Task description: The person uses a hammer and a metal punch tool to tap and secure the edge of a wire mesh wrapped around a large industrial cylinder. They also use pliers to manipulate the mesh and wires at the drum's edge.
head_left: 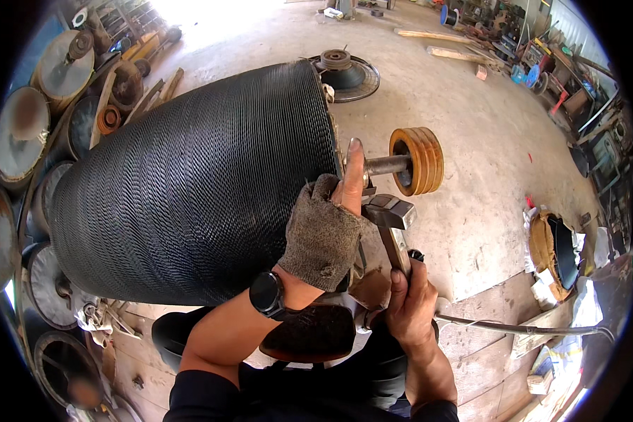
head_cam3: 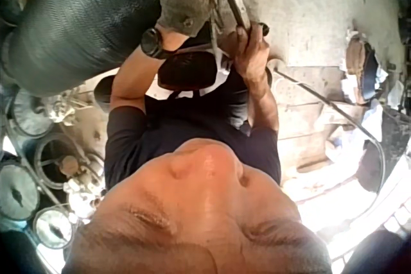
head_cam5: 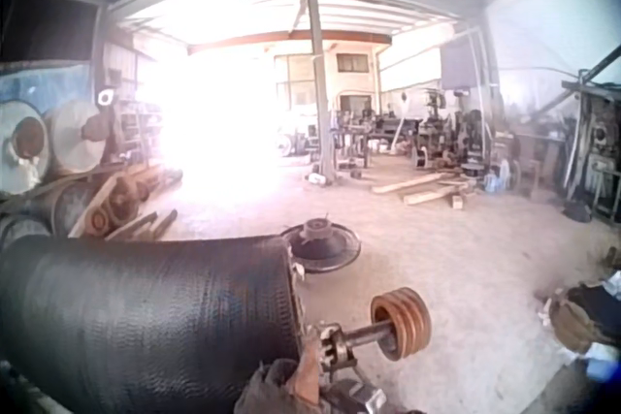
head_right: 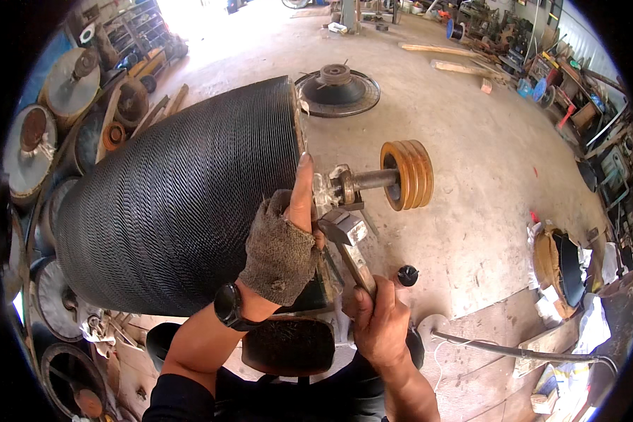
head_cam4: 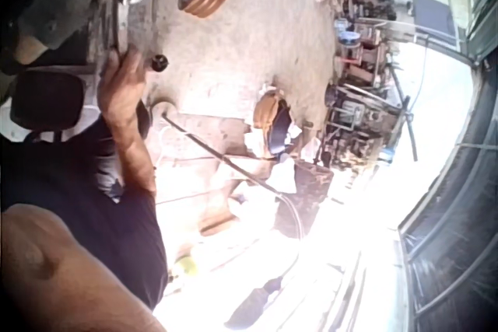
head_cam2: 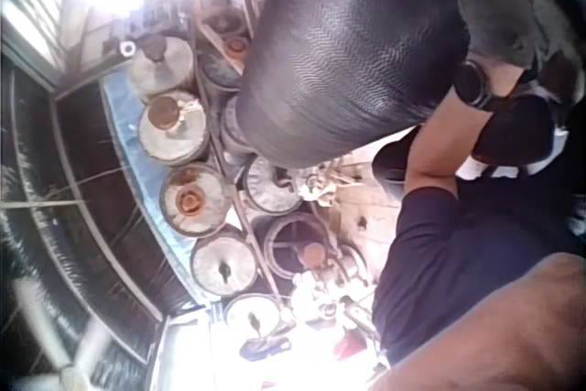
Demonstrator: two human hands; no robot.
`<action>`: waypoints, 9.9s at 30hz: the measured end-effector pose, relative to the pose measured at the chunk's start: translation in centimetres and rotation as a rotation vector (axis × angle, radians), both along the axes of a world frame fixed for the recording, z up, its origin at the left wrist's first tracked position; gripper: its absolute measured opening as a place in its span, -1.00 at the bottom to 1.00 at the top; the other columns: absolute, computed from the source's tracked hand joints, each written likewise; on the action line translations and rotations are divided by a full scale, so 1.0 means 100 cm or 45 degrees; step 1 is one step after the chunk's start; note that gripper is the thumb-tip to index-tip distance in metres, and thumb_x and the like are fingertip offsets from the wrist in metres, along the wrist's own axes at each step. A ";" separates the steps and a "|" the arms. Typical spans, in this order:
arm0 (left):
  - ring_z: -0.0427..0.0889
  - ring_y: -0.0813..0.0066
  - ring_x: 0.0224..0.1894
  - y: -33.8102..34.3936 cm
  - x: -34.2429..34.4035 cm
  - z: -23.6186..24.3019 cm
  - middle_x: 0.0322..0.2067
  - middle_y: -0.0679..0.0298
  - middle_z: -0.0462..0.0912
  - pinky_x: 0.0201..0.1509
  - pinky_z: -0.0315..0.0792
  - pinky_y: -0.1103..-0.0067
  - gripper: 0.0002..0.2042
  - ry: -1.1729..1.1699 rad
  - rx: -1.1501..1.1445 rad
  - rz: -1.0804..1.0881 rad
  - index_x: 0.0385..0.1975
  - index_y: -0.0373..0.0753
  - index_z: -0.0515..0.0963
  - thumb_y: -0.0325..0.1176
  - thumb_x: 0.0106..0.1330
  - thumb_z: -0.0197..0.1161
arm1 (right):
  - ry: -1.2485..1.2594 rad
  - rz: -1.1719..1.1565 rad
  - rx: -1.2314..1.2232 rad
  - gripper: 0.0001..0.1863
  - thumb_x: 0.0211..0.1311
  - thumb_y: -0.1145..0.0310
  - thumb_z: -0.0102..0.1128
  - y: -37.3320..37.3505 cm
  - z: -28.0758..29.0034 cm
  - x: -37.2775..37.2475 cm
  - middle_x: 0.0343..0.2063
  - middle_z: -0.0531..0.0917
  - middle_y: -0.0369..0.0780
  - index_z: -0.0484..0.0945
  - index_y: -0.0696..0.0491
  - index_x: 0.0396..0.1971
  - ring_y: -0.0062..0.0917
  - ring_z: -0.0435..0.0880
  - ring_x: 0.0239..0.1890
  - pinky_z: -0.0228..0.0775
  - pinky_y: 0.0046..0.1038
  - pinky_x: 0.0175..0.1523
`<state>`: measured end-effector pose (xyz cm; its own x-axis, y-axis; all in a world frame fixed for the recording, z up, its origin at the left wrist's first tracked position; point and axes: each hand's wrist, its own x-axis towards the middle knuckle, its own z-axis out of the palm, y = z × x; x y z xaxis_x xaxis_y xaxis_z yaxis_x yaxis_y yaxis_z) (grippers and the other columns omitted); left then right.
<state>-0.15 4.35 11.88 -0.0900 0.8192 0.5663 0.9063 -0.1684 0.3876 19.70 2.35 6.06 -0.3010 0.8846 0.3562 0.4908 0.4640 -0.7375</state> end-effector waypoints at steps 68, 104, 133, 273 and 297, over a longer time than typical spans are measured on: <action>0.48 -0.07 0.17 -0.016 -0.007 -0.015 0.15 -0.11 0.48 0.29 0.38 0.07 -0.10 0.251 0.301 0.034 0.53 -0.39 0.08 -0.14 0.26 0.38 | 0.252 -0.201 -0.553 -0.60 0.21 0.22 0.52 0.000 -0.035 -0.040 -0.59 0.65 0.04 0.55 0.25 -0.44 -0.11 0.68 -0.54 0.45 -0.23 -0.40; 0.44 -0.20 0.34 -0.019 -0.004 -0.071 0.37 -0.20 0.34 0.42 0.33 0.01 -0.40 0.211 0.519 0.198 0.35 -0.51 0.33 -0.26 0.42 0.23 | -0.004 -0.139 0.022 -0.79 0.58 0.32 0.02 -0.009 -0.004 -0.011 -0.48 0.69 0.06 0.48 0.17 -0.20 0.07 0.72 -0.44 0.51 -0.12 -0.40; 0.46 -0.17 0.32 -0.019 -0.005 -0.070 0.35 -0.20 0.35 0.40 0.36 0.02 -0.38 0.210 0.544 0.175 0.36 -0.50 0.34 -0.10 0.50 0.15 | 0.383 -0.227 0.064 -0.72 0.62 0.26 -0.07 -0.019 -0.018 -0.024 -0.68 0.52 -0.17 0.43 0.18 -0.24 -0.58 0.47 -0.67 0.21 -0.38 -0.58; 0.54 0.21 -0.19 -0.029 -0.011 -0.009 -0.27 0.23 0.54 -0.09 0.45 0.29 -0.80 0.380 0.095 -0.180 -0.31 -0.19 0.67 -0.48 0.06 0.49 | 0.522 -0.108 -0.659 -0.56 0.17 0.27 0.53 0.009 -0.047 -0.039 -0.38 0.66 0.19 0.47 0.29 -0.29 0.10 0.70 -0.26 0.52 -0.14 -0.14; 0.57 0.15 -0.14 -0.019 -0.009 -0.059 -0.17 0.24 0.50 0.05 0.43 0.14 -0.71 0.347 0.306 -0.115 -0.23 -0.13 0.57 -0.37 0.02 0.42 | 0.371 -0.071 -0.370 -0.77 0.48 0.37 0.23 -0.021 -0.034 0.001 -0.53 0.61 0.10 0.42 0.23 -0.21 0.08 0.63 -0.47 0.45 -0.15 -0.38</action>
